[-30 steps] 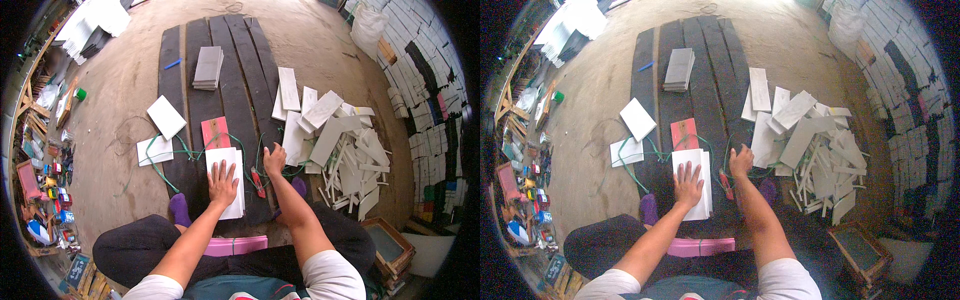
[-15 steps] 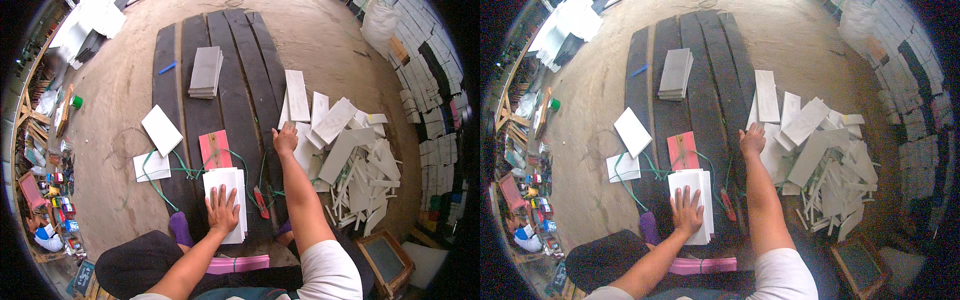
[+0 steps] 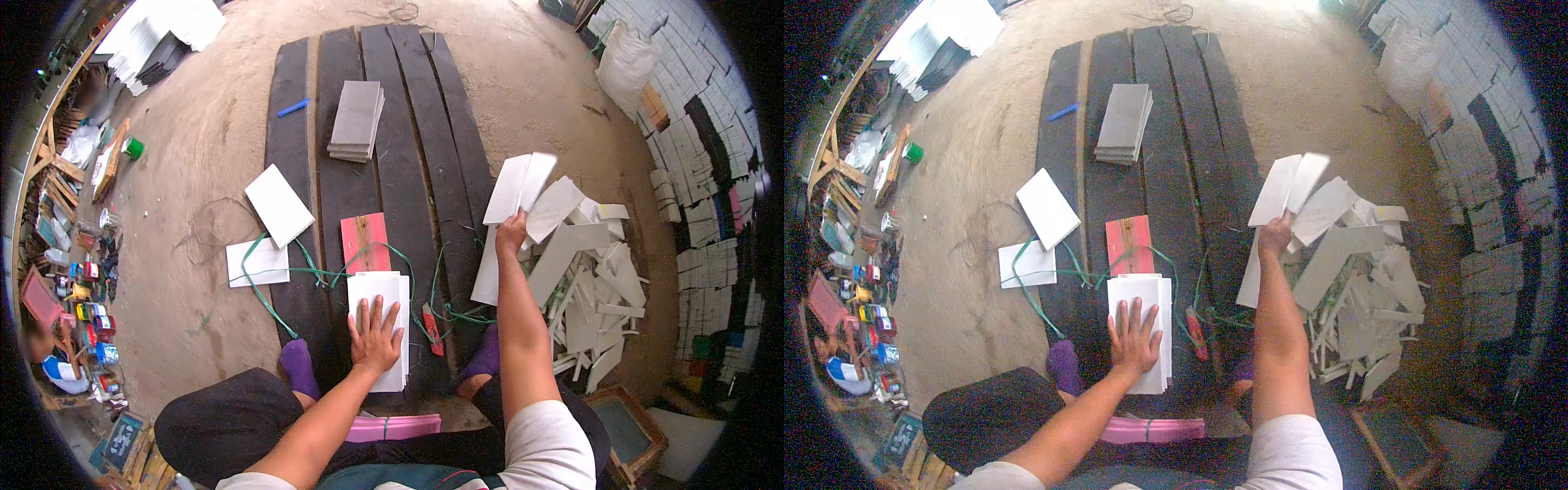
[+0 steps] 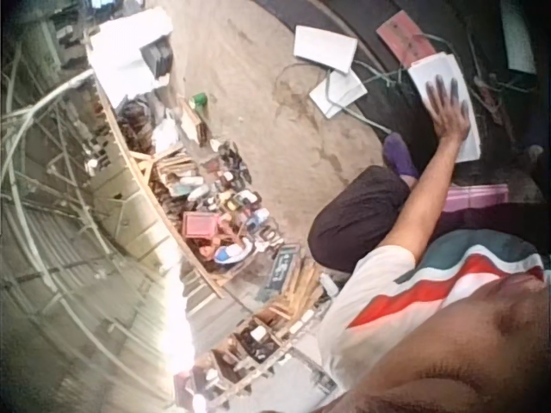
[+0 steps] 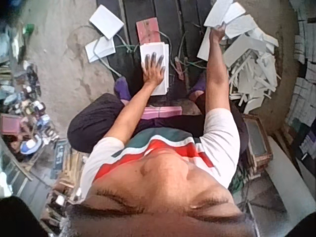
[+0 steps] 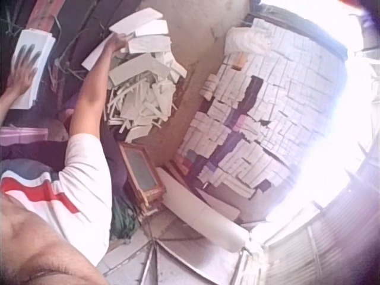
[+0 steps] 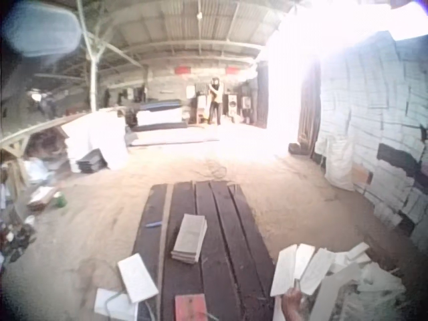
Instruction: The person sits on the floor and bundles white rectangular boards using green string. They measure and cut the string, tie it around stacks of boards, and arrange the bundles on a wooden platform.
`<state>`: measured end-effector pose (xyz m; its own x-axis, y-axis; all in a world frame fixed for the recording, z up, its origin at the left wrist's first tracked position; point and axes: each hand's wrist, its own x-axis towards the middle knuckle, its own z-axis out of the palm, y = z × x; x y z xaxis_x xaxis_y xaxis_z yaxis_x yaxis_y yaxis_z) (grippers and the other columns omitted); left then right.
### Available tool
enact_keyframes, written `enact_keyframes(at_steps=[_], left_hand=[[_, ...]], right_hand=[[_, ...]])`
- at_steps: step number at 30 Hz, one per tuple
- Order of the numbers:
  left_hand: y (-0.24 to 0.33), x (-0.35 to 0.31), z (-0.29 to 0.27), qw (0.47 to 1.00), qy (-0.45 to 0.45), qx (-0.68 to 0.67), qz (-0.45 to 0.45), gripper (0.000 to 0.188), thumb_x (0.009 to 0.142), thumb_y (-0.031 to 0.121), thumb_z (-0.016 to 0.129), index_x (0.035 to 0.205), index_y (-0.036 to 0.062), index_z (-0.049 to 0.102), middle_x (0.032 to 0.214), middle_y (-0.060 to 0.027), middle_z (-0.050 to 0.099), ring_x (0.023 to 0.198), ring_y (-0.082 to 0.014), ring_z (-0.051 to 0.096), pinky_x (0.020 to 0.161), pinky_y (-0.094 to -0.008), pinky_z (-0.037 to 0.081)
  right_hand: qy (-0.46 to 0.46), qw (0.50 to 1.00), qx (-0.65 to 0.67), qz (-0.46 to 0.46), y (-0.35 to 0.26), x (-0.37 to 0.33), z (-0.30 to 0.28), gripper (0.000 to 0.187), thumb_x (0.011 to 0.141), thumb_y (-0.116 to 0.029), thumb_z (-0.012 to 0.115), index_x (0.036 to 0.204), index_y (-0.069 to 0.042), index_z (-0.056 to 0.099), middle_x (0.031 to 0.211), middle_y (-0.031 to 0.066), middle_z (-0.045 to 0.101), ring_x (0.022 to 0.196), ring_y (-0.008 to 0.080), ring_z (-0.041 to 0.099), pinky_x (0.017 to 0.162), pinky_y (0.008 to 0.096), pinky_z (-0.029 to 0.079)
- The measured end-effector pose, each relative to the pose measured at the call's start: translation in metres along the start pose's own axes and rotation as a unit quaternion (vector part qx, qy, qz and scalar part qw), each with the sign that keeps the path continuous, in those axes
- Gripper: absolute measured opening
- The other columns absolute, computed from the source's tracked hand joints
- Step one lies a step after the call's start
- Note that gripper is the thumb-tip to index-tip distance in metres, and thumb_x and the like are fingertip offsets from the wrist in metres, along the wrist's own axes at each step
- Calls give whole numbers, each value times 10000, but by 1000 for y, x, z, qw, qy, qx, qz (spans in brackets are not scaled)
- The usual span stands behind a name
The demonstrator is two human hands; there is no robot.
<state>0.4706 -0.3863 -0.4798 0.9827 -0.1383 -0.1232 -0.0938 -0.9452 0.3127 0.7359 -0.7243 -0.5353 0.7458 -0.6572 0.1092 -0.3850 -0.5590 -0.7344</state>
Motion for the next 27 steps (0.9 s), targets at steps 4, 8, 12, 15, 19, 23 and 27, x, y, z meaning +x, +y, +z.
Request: enact_keyframes(at_steps=[4, 8, 12, 15, 19, 23, 27], left_hand=[[-3, 2, -1, 1000, -10, -4, -2, 640, 1025, 465, 440, 1623, 320, 261, 1713, -91, 129, 1569, -391, 69, 1194, -675, 78], [-16, 2, 10, 995, 55, -86, 21, 616, 1010, 467, 504, 1575, 251, 388, 1700, -99, 179, 1563, -397, 102, 1213, -639, 87], [-11, 25, -26, 922, 147, -359, -19, 741, 993, 544, 558, 1549, 83, 390, 1559, -211, 402, 1440, -363, 370, 1177, -542, 263], [-17, 50, -77, 711, 182, -674, -84, 672, 1011, 403, 629, 1479, -26, 408, 1335, -147, 561, 1152, -242, 592, 990, -385, 465], [-55, 42, -90, 685, 207, -688, -124, 444, 1027, 232, 592, 1391, -12, 517, 1241, -106, 640, 1148, -189, 589, 1002, -356, 448], [-72, 5, -100, 674, 148, -721, -71, 451, 1028, 236, 591, 1407, 3, 516, 1311, -95, 624, 1195, -187, 572, 1057, -348, 412], [-59, -18, -103, 696, 86, -712, -34, 521, 1034, 258, 577, 1466, -5, 452, 1411, -125, 563, 1288, -218, 518, 1127, -370, 357]], right_hand=[[41, 984, 54, -163, -10, -60, -29, 412, 1004, -142, 454, 1368, 28, 544, 1075, 310, 685, 996, 478, 671, 856, 525, 516], [-12, 955, 14, -296, -69, -147, -58, 414, 992, -75, 518, 1394, 16, 544, 983, 263, 686, 846, 425, 677, 739, 492, 531], [-41, 851, 4, -523, -112, -219, -84, 507, 895, 26, 608, 1392, 79, 518, 856, 193, 661, 679, 332, 646, 609, 433, 534], [-114, 755, 38, -644, -135, -271, -95, 435, 872, 17, 625, 1305, 52, 594, 989, 169, 702, 821, 293, 702, 731, 374, 578], [-193, 729, 83, -652, -169, -302, -112, 307, 865, -90, 708, 1157, -7, 663, 1040, 153, 707, 926, 301, 692, 852, 413, 549], [-130, 835, 107, -523, -198, -301, -110, 365, 894, -159, 734, 1209, -5, 634, 1069, 178, 680, 933, 347, 663, 834, 426, 529], [-320, 897, 237, -190, -188, -309, -86, 479, 988, -200, 661, 1413, -30, 517, 1061, 130, 666, 916, 189, 633, 800, 324, 515]])
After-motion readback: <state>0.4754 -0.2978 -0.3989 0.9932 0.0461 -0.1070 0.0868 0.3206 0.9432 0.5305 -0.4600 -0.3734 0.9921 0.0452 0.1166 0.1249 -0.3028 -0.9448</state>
